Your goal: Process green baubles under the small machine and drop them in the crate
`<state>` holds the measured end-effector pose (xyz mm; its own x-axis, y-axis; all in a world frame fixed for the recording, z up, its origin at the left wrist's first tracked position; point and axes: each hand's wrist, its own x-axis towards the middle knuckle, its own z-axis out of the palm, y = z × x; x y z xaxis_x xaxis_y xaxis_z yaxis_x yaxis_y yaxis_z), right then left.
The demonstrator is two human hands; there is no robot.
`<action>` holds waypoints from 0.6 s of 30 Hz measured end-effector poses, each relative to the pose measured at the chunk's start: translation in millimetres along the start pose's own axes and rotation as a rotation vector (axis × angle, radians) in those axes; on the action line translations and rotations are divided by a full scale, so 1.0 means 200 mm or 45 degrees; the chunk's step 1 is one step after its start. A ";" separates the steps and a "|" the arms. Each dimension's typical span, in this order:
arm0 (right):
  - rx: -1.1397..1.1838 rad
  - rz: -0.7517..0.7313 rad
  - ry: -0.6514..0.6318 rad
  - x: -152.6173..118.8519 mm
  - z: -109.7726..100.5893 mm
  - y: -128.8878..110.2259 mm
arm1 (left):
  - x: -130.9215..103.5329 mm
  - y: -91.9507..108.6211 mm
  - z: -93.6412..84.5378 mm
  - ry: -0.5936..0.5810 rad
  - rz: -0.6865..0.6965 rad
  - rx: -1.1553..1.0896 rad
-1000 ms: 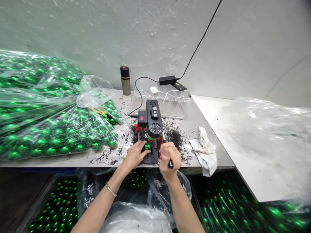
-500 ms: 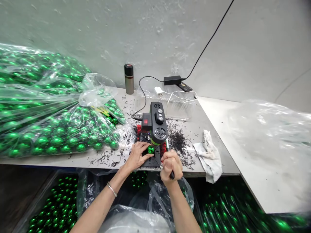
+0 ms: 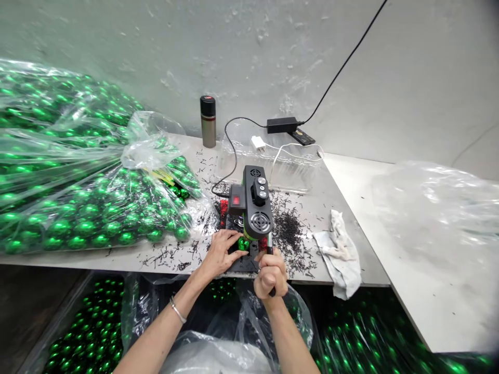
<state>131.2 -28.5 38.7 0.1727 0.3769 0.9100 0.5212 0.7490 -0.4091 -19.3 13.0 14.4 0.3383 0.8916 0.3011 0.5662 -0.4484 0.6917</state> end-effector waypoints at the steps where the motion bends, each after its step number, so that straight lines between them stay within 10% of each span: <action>1: 0.018 -0.006 0.005 0.00 0.00 0.00 | 0.00 0.00 0.00 0.001 -0.002 -0.003; 10: -0.032 -0.011 -0.118 0.00 -0.01 -0.01 | 0.00 0.01 0.01 0.045 -0.008 -0.019; 18: -0.002 0.306 -0.167 0.46 -0.07 -0.22 | -0.04 0.04 -0.01 0.088 0.003 -0.038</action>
<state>134.8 -35.0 140.8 0.1816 0.6111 0.7705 0.4800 0.6287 -0.6118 -19.0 3.2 18.6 0.2862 0.8933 0.3465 0.5427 -0.4491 0.7098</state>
